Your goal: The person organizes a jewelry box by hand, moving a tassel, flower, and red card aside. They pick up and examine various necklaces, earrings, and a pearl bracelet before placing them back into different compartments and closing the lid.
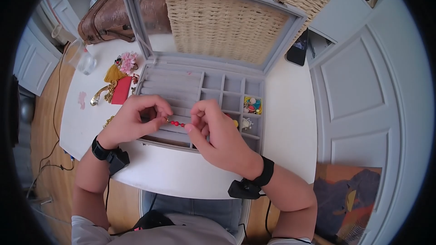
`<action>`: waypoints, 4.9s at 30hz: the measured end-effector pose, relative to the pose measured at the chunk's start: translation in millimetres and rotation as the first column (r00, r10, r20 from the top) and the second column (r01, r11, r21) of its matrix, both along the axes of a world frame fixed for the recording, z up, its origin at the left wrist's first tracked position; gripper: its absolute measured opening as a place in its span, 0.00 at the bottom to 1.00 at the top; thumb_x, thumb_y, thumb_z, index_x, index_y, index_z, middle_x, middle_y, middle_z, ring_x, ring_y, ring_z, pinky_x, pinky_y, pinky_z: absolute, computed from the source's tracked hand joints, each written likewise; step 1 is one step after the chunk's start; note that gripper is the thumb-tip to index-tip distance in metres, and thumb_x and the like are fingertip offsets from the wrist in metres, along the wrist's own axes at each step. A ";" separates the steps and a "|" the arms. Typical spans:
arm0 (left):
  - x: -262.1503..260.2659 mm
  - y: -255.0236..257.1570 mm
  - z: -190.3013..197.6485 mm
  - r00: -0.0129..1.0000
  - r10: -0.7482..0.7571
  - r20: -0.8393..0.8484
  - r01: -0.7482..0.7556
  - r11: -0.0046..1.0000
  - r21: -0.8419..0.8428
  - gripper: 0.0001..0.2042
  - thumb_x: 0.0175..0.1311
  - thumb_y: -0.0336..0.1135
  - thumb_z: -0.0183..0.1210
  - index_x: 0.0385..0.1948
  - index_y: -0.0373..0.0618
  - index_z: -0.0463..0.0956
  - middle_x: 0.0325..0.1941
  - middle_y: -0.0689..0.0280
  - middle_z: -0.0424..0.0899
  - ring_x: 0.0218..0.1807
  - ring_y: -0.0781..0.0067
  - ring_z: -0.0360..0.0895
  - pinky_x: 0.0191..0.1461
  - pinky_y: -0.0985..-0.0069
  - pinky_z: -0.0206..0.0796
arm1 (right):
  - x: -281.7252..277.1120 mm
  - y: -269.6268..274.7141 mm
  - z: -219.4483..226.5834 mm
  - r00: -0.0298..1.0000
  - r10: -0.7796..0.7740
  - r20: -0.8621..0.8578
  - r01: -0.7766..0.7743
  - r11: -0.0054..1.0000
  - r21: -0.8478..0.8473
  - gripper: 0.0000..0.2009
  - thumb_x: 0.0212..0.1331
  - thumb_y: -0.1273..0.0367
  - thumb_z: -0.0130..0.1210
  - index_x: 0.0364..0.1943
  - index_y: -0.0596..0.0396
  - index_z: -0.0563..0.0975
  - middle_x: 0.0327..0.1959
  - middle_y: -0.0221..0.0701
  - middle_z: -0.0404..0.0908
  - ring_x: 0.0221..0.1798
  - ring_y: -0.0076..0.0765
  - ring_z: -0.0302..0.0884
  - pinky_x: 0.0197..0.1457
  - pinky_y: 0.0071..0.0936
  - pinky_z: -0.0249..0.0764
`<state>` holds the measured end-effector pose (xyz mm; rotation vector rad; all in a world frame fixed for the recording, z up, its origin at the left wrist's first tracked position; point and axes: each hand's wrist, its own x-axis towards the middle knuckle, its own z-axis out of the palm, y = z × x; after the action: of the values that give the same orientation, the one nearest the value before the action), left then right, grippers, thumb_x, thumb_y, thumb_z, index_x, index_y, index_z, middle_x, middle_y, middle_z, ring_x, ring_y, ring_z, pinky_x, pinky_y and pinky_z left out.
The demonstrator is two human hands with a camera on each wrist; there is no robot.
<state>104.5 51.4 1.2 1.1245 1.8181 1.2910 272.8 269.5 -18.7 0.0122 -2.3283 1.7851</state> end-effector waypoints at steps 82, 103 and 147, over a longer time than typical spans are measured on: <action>-0.1 -7.6 8.7 0.855 -0.122 0.505 0.116 0.992 0.042 0.07 0.79 0.23 0.59 0.49 0.40 0.85 0.43 0.71 0.86 0.43 0.81 0.81 0.49 0.80 0.74 | 2.9 -0.5 15.9 0.947 0.312 -0.082 -0.273 0.910 0.313 0.18 0.67 0.73 0.66 0.60 0.47 0.81 0.66 0.34 0.76 0.41 0.39 0.90 0.47 0.33 0.87; -2.6 -8.8 10.6 0.853 -0.139 0.503 0.198 0.978 -0.065 0.09 0.77 0.23 0.65 0.53 0.36 0.87 0.44 0.66 0.91 0.42 0.79 0.87 0.50 0.80 0.81 | 1.7 0.3 12.7 0.963 0.266 -0.049 -0.253 0.950 0.182 0.14 0.69 0.76 0.63 0.57 0.53 0.80 0.47 0.34 0.82 0.38 0.36 0.87 0.41 0.30 0.85; -0.5 -5.9 17.1 0.866 -0.092 0.491 0.181 0.974 -0.136 0.07 0.75 0.20 0.60 0.49 0.37 0.83 0.38 0.64 0.91 0.38 0.75 0.90 0.41 0.79 0.79 | -0.3 3.0 1.5 0.990 0.120 -0.069 -0.116 0.992 0.056 0.07 0.73 0.76 0.62 0.49 0.55 0.76 0.35 0.31 0.81 0.31 0.26 0.80 0.34 0.27 0.73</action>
<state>104.0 45.5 18.4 0.7339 1.4182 1.1699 272.5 272.5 -17.2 0.2231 -2.3669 1.7457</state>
